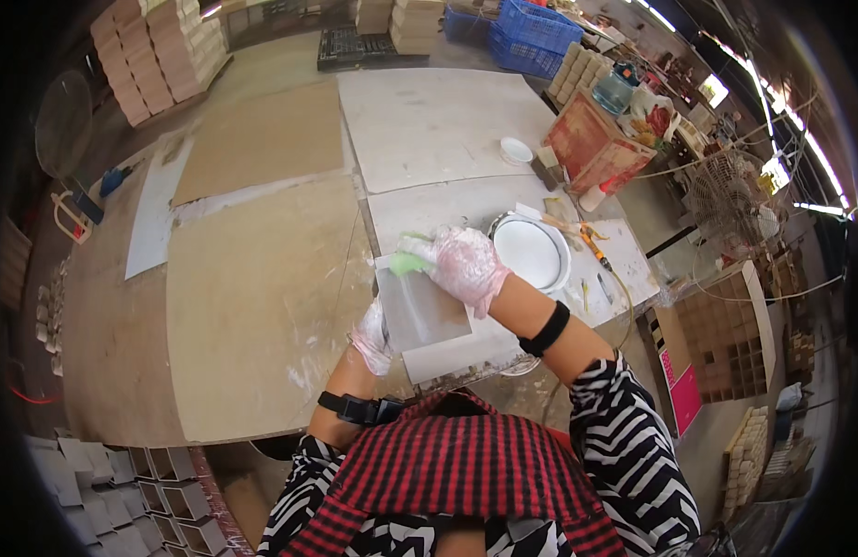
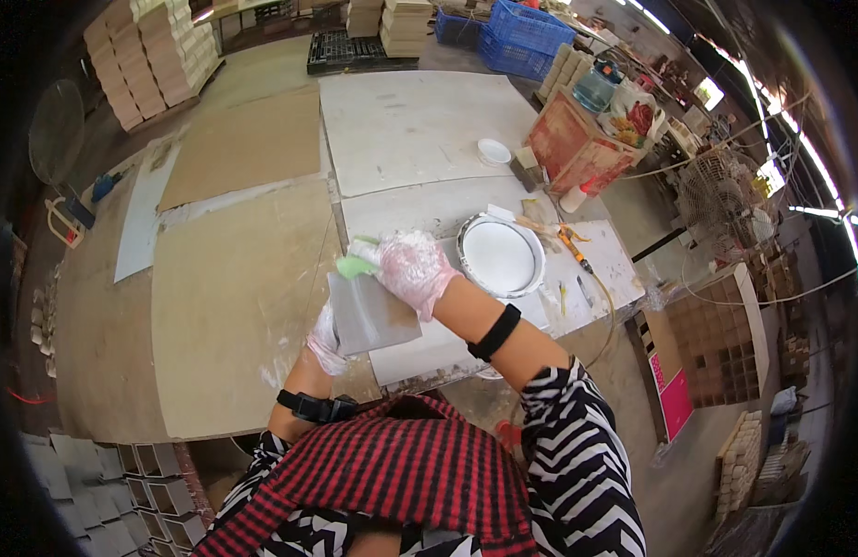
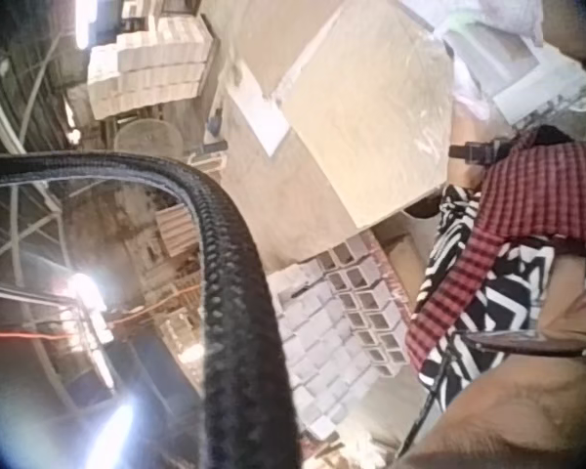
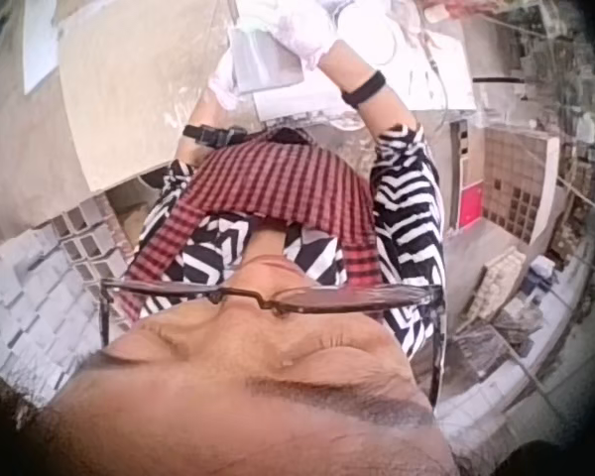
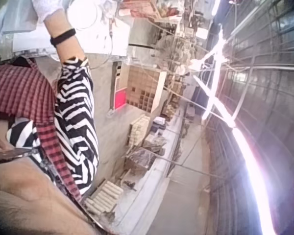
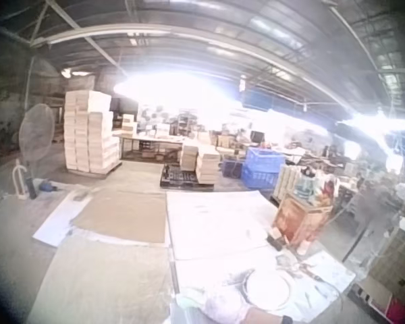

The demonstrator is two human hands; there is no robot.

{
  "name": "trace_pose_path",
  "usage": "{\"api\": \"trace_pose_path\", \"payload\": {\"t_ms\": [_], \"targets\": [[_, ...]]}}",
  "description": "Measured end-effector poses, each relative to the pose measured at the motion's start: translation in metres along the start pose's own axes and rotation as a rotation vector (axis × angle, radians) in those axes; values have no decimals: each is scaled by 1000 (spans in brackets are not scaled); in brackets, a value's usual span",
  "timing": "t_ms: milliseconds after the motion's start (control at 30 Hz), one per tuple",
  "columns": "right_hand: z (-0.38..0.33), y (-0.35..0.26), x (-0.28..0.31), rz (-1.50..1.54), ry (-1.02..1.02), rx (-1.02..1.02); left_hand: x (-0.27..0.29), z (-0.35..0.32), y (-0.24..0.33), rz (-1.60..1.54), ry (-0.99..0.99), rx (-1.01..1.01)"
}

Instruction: The person applies white paint to the interior and exterior of square boxes using a cloth and places them into a large grid stack.

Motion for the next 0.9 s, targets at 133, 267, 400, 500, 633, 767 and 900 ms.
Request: {"api": "trace_pose_path", "payload": {"t_ms": [133, 267, 400, 500, 633, 767, 900], "targets": [[-35, -11, -17, 69, 34, 60, -36, -4, 0, 125, 27, -59], [-41, -12, -8, 394, 173, -32, -30, -8, 6, 277, 144, -168], [-19, 19, -7, -19, -56, 62, -22, -5, 1, 226, -26, -110], [-41, 9, -30, 121, 102, 107, -46, -4, -3, 125, -28, -110], [-64, -8, -33, 154, 71, 104, -22, -9, 7, 156, 125, -143], [-27, 18, -15, 165, -3, -186, -33, -2, -7, 150, 31, -106], [-56, -1, -17, 16, 144, 102, -51, 1, -8, 136, -169, -46]]}}
Point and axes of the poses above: each hand's wrist, its own z-axis towards the middle knuckle, its own x-axis out of the back of the hand, y = z × x, the point moved 2 cm from there along z, towards the middle knuckle, and after that the axes turned 14 degrees about -z, right-handed, at the moved point
